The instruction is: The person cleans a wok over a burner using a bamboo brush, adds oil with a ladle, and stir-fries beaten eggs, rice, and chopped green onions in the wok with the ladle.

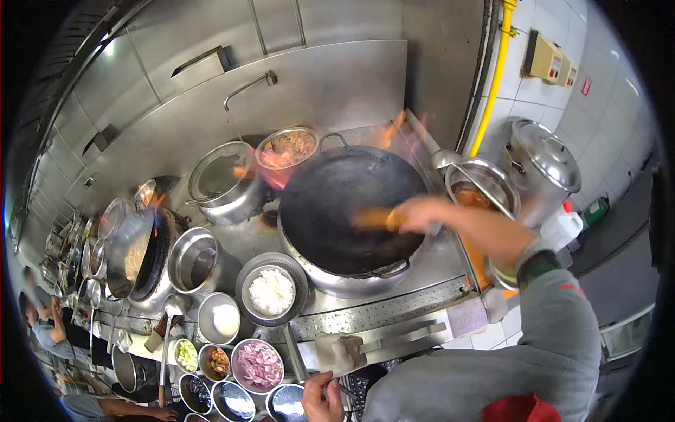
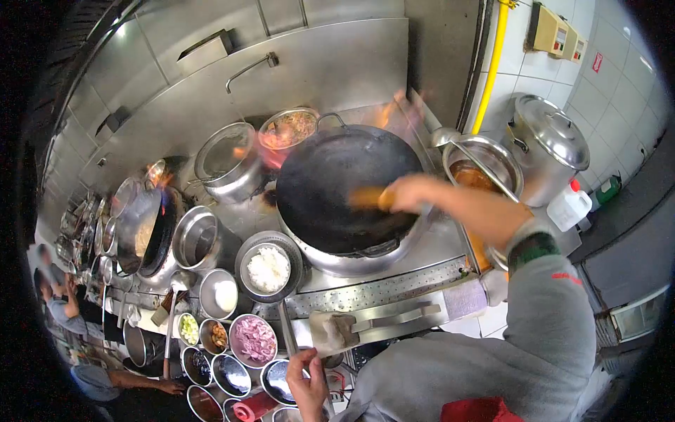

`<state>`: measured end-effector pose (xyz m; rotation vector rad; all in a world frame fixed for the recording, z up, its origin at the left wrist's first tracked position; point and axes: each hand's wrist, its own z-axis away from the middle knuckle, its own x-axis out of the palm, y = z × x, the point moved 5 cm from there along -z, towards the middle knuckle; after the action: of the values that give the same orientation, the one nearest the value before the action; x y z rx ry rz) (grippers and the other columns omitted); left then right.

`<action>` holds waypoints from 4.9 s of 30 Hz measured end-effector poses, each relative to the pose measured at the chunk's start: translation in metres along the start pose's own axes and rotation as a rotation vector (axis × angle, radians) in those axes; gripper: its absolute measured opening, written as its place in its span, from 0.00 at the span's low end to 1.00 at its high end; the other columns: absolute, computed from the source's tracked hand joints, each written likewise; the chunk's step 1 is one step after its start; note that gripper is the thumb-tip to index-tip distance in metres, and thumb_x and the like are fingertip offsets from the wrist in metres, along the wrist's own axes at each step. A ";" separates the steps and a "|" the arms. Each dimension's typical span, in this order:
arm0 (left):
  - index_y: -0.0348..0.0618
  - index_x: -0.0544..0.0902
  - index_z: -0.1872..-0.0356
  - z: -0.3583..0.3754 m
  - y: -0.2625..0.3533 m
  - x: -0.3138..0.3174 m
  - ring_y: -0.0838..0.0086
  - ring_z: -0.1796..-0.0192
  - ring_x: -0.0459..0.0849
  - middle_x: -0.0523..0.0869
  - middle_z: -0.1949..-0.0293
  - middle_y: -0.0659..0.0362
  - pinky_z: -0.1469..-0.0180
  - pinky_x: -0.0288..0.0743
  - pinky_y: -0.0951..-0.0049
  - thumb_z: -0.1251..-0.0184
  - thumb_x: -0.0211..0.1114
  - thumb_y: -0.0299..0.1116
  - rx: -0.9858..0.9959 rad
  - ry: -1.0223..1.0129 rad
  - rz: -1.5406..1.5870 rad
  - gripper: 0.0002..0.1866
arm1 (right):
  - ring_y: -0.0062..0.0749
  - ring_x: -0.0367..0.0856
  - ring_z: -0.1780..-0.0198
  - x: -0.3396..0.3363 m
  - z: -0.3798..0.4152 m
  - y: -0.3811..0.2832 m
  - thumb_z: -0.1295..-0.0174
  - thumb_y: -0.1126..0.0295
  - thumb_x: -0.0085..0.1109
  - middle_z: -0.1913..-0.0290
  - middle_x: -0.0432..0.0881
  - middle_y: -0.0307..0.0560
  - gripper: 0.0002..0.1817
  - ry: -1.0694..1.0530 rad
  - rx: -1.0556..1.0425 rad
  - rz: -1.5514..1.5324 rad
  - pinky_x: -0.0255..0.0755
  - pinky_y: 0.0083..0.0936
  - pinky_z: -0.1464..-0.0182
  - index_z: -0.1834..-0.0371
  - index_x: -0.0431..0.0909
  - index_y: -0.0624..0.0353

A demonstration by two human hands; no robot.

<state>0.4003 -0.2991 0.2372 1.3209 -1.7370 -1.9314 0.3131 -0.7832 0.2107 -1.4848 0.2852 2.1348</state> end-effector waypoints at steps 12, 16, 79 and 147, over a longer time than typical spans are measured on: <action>0.35 0.85 0.57 -0.029 0.039 0.030 0.62 0.59 0.86 0.87 0.61 0.50 0.54 0.79 0.67 0.36 0.66 0.24 0.154 -0.127 -0.010 0.09 | 0.50 0.86 0.49 -0.010 0.048 -0.046 0.43 0.57 0.60 0.51 0.88 0.57 0.24 -0.166 -0.194 -0.057 0.79 0.46 0.49 0.45 0.84 0.57; 0.36 0.84 0.54 -0.032 0.033 0.054 0.56 0.58 0.86 0.87 0.60 0.48 0.53 0.79 0.63 0.37 0.69 0.26 0.222 -0.218 -0.022 0.11 | 0.54 0.87 0.51 -0.098 0.103 0.086 0.36 0.61 0.56 0.52 0.87 0.59 0.33 0.447 0.683 0.295 0.79 0.46 0.48 0.26 0.65 0.53; 0.45 0.81 0.49 0.077 -0.321 0.413 0.62 0.59 0.86 0.88 0.65 0.56 0.57 0.83 0.56 0.23 0.53 0.53 -1.260 -0.098 1.408 0.22 | 0.49 0.82 0.67 0.079 0.342 0.156 0.36 0.73 0.52 0.63 0.82 0.59 0.29 0.465 0.661 -0.616 0.75 0.42 0.66 0.29 0.63 0.61; 0.48 0.83 0.49 0.099 -0.383 0.439 0.65 0.53 0.87 0.88 0.57 0.58 0.55 0.82 0.64 0.27 0.52 0.53 -1.071 0.144 1.454 0.22 | 0.17 0.68 0.78 -0.011 0.126 -0.023 0.30 0.75 0.52 0.67 0.74 0.41 0.18 -0.143 0.163 -1.908 0.58 0.18 0.83 0.41 0.60 0.51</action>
<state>0.2263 -0.4273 -0.3127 -0.2369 -0.7404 -1.2806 0.2266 -0.7107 0.2712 -0.7070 -0.7349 0.5641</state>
